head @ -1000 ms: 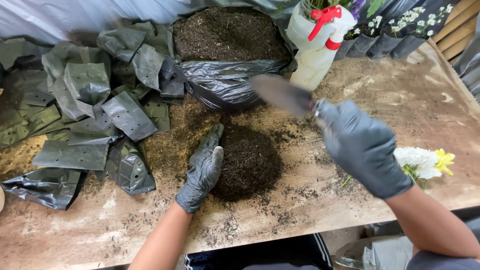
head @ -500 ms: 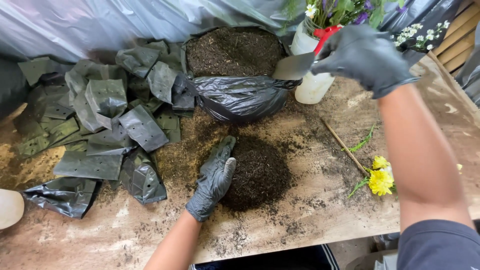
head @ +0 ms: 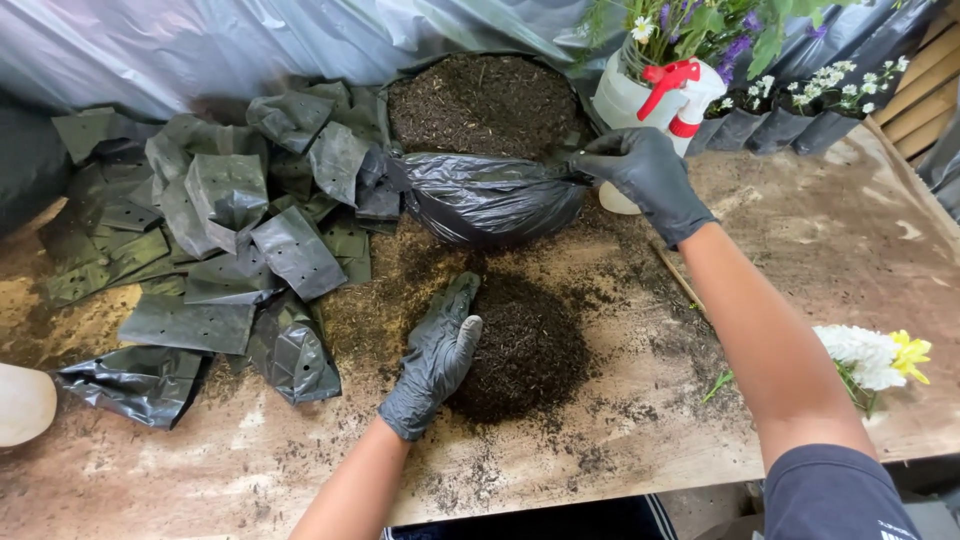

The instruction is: Potting a flower cutting and then mixing a pile of soil on a workbench using a hand trowel.

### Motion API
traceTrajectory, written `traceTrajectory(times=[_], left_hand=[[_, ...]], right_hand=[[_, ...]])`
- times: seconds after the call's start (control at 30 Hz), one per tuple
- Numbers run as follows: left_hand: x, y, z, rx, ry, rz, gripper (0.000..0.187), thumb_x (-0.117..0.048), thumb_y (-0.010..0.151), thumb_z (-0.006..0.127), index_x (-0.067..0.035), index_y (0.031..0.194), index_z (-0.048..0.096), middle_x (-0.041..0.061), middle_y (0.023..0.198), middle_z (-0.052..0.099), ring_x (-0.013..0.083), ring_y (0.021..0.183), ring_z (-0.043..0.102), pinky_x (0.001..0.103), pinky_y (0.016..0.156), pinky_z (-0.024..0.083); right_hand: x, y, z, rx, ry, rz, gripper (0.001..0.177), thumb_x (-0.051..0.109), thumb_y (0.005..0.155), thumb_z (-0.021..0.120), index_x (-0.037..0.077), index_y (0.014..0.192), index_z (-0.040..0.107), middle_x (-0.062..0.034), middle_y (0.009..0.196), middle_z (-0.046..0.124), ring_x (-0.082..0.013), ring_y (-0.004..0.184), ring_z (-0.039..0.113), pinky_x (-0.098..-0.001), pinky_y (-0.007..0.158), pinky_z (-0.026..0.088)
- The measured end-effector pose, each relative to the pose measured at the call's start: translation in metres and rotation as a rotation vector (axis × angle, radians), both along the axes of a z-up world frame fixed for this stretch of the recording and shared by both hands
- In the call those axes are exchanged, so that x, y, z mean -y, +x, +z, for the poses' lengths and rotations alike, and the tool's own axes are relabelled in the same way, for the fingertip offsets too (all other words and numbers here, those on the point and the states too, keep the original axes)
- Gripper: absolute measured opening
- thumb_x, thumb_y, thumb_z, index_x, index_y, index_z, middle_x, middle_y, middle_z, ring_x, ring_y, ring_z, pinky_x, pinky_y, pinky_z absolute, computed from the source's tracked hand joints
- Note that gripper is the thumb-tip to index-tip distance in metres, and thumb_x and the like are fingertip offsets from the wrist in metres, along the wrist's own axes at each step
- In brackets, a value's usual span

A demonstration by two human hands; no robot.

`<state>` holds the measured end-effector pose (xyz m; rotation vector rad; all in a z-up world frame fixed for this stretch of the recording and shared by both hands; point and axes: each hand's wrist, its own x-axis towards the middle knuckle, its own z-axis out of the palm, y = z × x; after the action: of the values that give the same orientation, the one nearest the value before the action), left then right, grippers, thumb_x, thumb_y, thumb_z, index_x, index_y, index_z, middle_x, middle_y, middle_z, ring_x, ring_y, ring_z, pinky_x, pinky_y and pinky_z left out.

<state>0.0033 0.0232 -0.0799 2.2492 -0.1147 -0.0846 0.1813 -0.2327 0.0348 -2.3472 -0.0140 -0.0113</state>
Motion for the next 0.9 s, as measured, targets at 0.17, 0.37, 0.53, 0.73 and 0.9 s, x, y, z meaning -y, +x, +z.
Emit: traceTrajectory(times=[0.17, 0.37, 0.53, 0.73, 0.9], left_hand=[[0.002, -0.004, 0.026, -0.119, -0.017, -0.015, 0.093, -0.073, 0.098, 0.021, -0.006, 0.161, 0.034, 0.023, 0.165, 0.030, 0.0438, 0.154, 0.021, 0.054, 0.128, 0.015], [0.001, 0.000, -0.008, -0.011, -0.037, 0.021, 0.081, -0.069, 0.100, 0.033, -0.014, 0.158, 0.043, 0.020, 0.161, 0.041, 0.0411, 0.150, 0.033, 0.050, 0.125, 0.026], [0.002, -0.003, 0.009, -0.029, -0.028, 0.014, 0.079, -0.065, 0.101, 0.030, -0.011, 0.159, 0.041, 0.022, 0.162, 0.038, 0.0422, 0.151, 0.029, 0.052, 0.126, 0.023], [0.006, -0.001, 0.006, -0.060, -0.024, 0.037, 0.082, -0.068, 0.100, 0.028, -0.013, 0.160, 0.039, 0.022, 0.164, 0.035, 0.0414, 0.152, 0.027, 0.052, 0.127, 0.020], [0.006, -0.003, 0.016, -0.054, -0.091, 0.055, 0.084, -0.069, 0.100, 0.025, -0.014, 0.161, 0.036, 0.020, 0.165, 0.034, 0.0416, 0.153, 0.025, 0.052, 0.127, 0.020]], right_hand=[[0.007, -0.027, 0.017, 0.080, 0.254, 0.068, 0.026, 0.022, 0.082, 0.084, 0.008, 0.103, 0.077, -0.0054, 0.079, 0.075, -0.0080, 0.073, 0.071, -0.0207, 0.083, 0.050], [0.022, -0.049, 0.043, 0.168, 0.292, 0.062, 0.030, 0.023, 0.087, 0.088, 0.006, 0.109, 0.076, -0.0057, 0.081, 0.074, -0.0055, 0.072, 0.069, -0.0170, 0.081, 0.050], [0.034, -0.099, 0.067, 0.225, 0.225, 0.106, 0.027, 0.006, 0.092, 0.077, -0.006, 0.115, 0.072, -0.0185, 0.082, 0.071, -0.0165, 0.072, 0.064, -0.0248, 0.076, 0.048], [0.024, -0.166, 0.054, 0.019, 0.123, 0.030, 0.023, 0.000, 0.090, 0.074, -0.007, 0.113, 0.075, -0.0281, 0.086, 0.075, -0.0226, 0.058, 0.064, -0.0283, 0.064, 0.051], [0.029, -0.191, -0.003, 0.239, -0.254, 0.248, 0.020, 0.012, 0.094, 0.073, -0.001, 0.110, 0.077, -0.0235, 0.082, 0.077, -0.0260, 0.054, 0.075, -0.0248, 0.054, 0.060]])
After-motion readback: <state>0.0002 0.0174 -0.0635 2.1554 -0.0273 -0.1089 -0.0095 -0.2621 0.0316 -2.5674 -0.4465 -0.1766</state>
